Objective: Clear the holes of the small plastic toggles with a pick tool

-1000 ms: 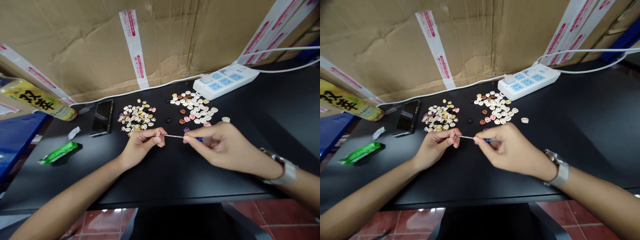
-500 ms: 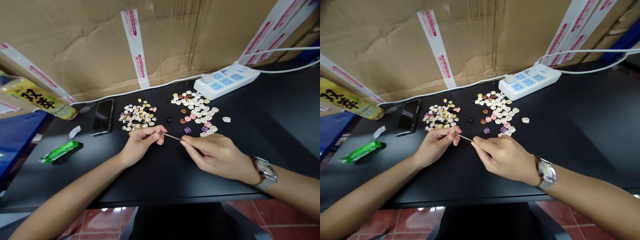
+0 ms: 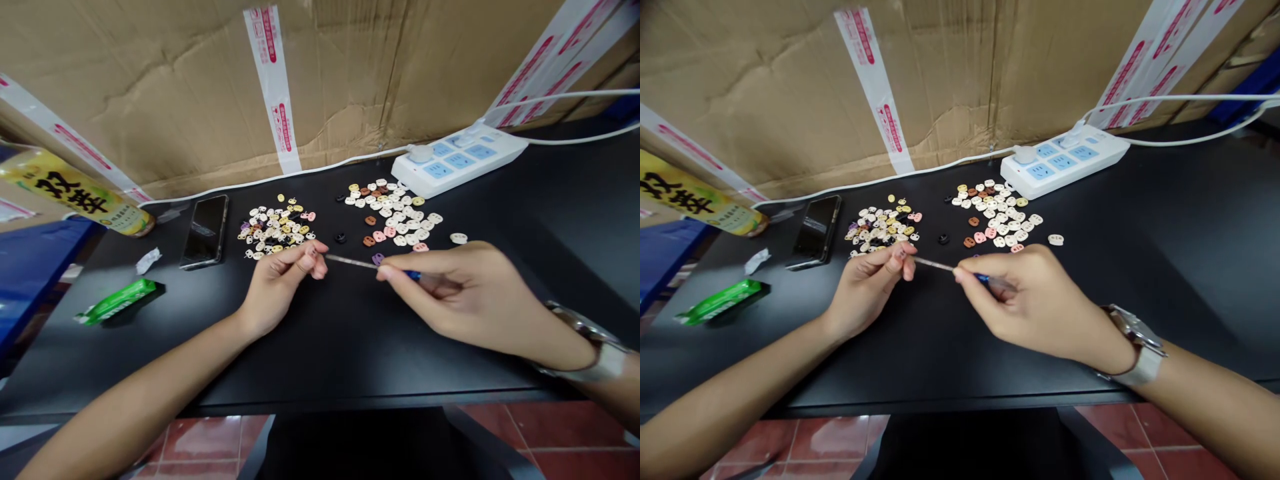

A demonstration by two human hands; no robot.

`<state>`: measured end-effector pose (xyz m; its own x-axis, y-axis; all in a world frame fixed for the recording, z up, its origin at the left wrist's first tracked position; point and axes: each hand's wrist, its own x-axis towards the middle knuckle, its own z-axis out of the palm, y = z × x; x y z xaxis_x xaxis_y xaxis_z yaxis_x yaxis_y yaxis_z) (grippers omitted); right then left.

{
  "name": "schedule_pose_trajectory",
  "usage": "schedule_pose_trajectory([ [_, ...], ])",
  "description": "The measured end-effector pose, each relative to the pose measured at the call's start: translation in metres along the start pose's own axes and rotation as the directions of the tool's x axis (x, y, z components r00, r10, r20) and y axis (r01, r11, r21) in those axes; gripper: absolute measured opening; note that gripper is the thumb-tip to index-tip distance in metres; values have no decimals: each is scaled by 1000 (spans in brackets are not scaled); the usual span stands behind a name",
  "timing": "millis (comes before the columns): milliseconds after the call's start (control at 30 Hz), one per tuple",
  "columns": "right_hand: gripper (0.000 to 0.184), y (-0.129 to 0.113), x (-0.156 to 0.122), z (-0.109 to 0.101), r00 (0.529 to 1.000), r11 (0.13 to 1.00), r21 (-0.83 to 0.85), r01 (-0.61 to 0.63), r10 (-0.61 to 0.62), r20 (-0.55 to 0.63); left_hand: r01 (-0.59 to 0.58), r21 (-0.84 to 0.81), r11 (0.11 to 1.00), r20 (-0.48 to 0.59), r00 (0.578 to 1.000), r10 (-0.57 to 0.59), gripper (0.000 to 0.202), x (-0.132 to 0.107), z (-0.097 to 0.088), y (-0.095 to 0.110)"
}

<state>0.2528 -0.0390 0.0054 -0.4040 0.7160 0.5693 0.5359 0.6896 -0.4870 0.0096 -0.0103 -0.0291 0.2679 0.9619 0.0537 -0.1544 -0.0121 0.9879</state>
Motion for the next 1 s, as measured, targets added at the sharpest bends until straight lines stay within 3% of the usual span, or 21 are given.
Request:
schedule_pose_trajectory([
  [67,8,0,2,-4,998,1000,-11,-20,20,-67,18,-68,998,-35,999,-20,18,2,0,2],
  [133,7,1,4,-7,995,1000,-1,-25,25,-102,71,-135,988,20,997,-69,19,2,2,5],
  [267,13,1,4,-5,997,986,146,-78,76,18,134,-213,968,157,982,-101,17,-1,6,7],
  [467,18,-2,2,-2,992,973,201,-110,95,83,167,-254,953,230,967,-108,17,-4,6,7],
  [700,16,-1,2,0,992,974,201,-104,88,88,149,-213,966,224,969,-100,18,-4,7,8],
  [1000,9,-5,-11,18,995,999,22,36,-33,-94,86,-209,974,159,986,-53,17,-3,7,6],
])
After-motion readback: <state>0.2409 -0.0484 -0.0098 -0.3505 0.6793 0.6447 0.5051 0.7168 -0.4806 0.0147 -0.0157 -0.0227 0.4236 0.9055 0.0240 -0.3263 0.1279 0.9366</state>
